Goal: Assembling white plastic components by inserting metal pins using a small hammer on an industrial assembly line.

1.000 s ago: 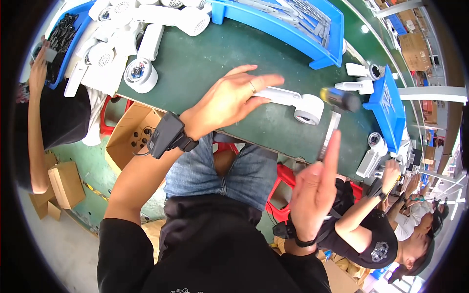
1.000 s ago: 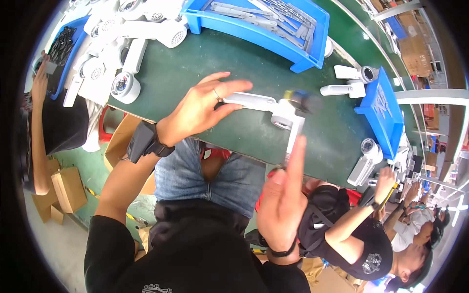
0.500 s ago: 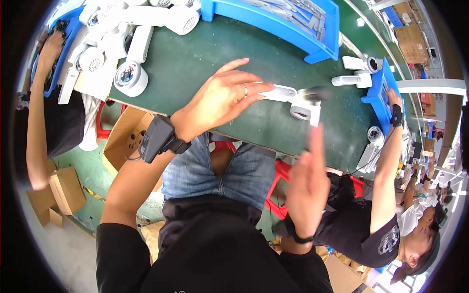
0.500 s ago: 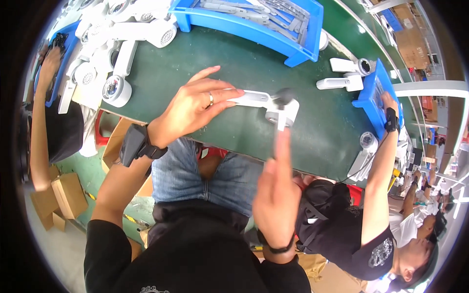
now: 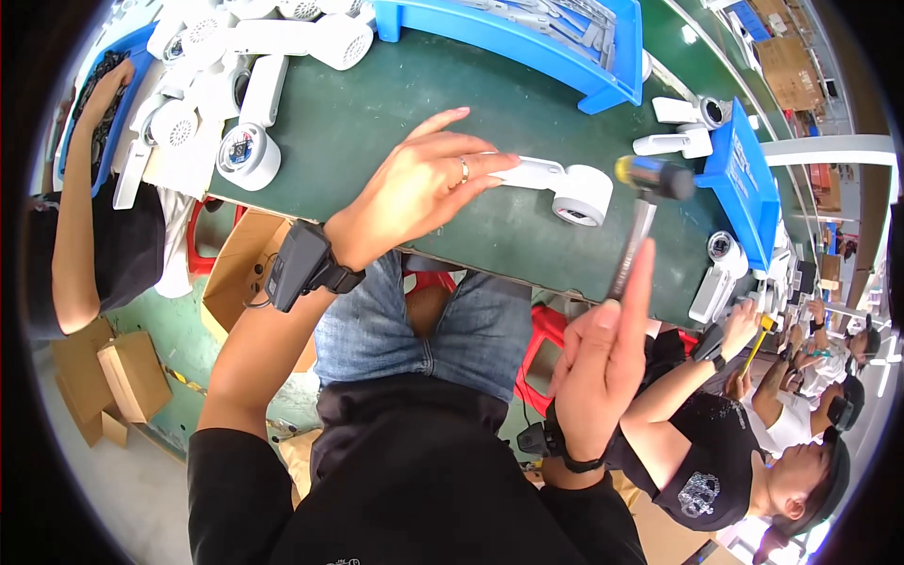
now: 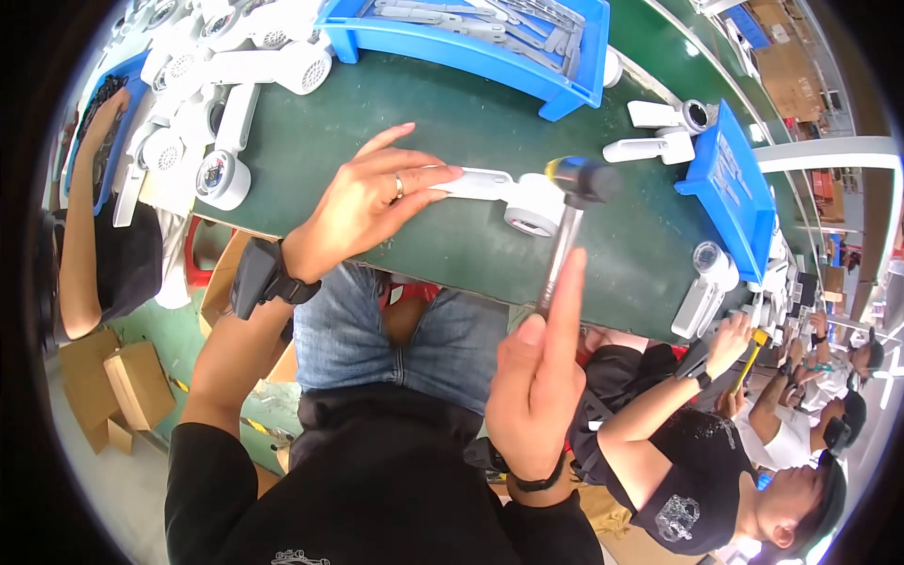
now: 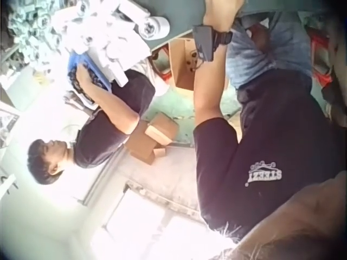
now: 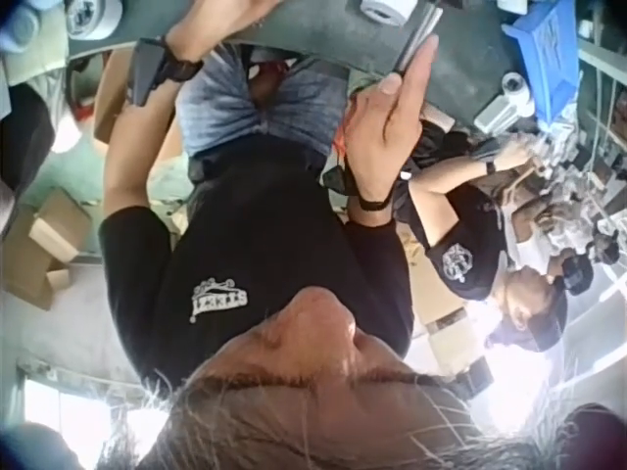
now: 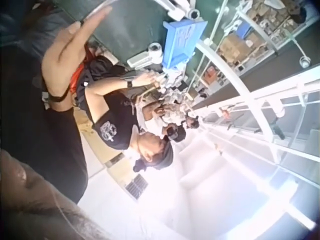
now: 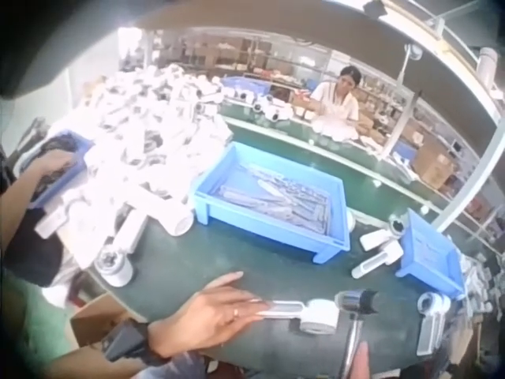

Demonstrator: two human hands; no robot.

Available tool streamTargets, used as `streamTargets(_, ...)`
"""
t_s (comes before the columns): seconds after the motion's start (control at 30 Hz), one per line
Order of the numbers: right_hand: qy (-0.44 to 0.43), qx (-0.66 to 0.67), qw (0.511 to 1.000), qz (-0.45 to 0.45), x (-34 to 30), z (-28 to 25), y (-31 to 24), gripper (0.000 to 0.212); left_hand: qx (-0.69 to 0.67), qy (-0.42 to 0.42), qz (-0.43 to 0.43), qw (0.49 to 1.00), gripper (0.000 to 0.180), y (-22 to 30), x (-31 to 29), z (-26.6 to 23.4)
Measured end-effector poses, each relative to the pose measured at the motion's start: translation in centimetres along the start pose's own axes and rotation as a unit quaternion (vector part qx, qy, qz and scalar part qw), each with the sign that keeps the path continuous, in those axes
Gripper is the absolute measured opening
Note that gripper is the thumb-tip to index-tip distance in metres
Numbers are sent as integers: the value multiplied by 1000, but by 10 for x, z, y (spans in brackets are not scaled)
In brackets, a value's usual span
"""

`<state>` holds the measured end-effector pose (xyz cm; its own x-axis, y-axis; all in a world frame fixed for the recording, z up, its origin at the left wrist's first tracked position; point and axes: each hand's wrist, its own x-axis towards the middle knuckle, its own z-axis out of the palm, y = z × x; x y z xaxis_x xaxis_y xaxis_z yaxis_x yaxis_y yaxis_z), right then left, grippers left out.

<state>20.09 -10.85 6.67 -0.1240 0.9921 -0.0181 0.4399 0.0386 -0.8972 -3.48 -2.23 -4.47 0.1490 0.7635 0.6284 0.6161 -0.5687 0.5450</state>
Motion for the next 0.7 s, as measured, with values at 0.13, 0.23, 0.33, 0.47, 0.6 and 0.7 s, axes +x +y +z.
streamTargets(0.13, 70, 83, 993, -41, 1, 9, 11, 57, -1, -7, -3, 1000, 32, 2, 2, 0)
streamTargets(0.23, -30, -214, 975, -53, 18, 20, 41, 58, -2, -14, -5, 1000, 31, 1, 2, 1)
streamTargets(0.33, -15, -69, 997, 32, 4, -3, -4, 61, 1, -13, -13, 1000, 31, 0, -5, -3)
streamTargets(0.47, -25, -205, 978, -29, 20, 22, 31, 61, -1, -18, -10, 1000, 34, 0, 3, -1)
streamTargets(0.6, -11, -70, 997, 30, 7, -5, 12, 56, 3, -23, -10, 1000, 33, 2, 4, -4)
streamTargets(0.7, 76, -11, 997, -15, 7, -21, 23, 62, -22, -20, -55, 998, 29, 2, 7, -3)
